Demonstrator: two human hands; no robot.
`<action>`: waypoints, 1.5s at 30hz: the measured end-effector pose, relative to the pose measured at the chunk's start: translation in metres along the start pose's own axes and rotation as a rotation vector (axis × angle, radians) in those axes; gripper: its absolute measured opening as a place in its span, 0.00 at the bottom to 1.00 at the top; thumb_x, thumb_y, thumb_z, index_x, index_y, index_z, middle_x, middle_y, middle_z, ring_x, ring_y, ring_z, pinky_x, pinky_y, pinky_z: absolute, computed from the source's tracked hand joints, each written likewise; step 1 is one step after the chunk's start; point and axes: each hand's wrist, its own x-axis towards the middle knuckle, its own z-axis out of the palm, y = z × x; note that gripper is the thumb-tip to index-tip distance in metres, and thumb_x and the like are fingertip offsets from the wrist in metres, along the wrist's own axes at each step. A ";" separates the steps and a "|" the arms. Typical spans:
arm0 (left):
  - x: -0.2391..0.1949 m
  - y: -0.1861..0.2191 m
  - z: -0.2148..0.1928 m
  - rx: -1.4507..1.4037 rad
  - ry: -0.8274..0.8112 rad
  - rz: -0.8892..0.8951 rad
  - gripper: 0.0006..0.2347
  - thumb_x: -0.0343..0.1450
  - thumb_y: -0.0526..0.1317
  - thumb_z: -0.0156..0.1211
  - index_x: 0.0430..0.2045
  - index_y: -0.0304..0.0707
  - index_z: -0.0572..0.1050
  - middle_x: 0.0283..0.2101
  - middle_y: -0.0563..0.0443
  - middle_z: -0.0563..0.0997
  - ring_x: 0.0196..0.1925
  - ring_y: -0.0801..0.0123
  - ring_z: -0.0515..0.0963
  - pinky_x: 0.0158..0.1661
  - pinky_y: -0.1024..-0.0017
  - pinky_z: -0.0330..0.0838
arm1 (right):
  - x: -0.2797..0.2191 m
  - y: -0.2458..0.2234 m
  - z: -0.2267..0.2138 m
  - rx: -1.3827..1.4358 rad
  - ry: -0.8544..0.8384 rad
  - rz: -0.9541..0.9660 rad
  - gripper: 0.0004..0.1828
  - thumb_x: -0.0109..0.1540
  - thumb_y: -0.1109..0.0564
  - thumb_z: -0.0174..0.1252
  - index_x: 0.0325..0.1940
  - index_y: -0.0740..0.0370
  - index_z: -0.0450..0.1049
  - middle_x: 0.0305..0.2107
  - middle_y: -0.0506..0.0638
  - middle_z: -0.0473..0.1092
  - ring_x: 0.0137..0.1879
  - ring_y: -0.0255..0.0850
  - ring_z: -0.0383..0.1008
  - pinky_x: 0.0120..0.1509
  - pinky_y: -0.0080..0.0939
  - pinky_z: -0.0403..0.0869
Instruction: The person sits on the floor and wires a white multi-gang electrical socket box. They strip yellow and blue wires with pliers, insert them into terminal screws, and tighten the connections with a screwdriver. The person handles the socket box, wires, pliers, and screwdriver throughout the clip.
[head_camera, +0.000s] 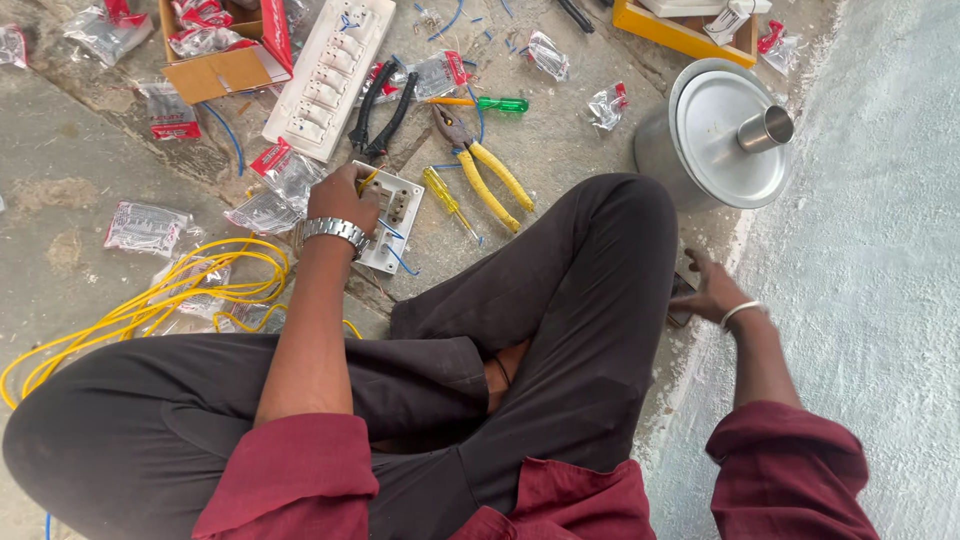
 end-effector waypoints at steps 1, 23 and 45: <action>-0.001 0.000 -0.001 -0.010 -0.010 -0.013 0.13 0.67 0.42 0.64 0.44 0.41 0.81 0.42 0.39 0.84 0.44 0.48 0.84 0.48 0.57 0.76 | 0.000 -0.004 -0.010 -0.012 0.003 0.014 0.62 0.46 0.55 0.76 0.78 0.52 0.49 0.68 0.61 0.60 0.73 0.57 0.60 0.77 0.54 0.59; 0.016 -0.023 0.022 -0.022 0.125 -0.003 0.09 0.68 0.44 0.64 0.36 0.44 0.83 0.39 0.39 0.84 0.44 0.46 0.83 0.47 0.54 0.76 | 0.002 -0.239 -0.096 0.260 0.682 -1.037 0.11 0.69 0.66 0.55 0.55 0.64 0.76 0.47 0.58 0.76 0.52 0.47 0.78 0.57 0.43 0.76; -0.013 0.017 -0.030 0.103 -0.079 -0.079 0.11 0.68 0.51 0.63 0.40 0.56 0.84 0.38 0.46 0.86 0.41 0.52 0.85 0.44 0.57 0.78 | 0.027 -0.423 0.034 -0.296 0.260 -1.379 0.08 0.61 0.54 0.59 0.43 0.51 0.79 0.35 0.47 0.77 0.44 0.48 0.79 0.44 0.51 0.75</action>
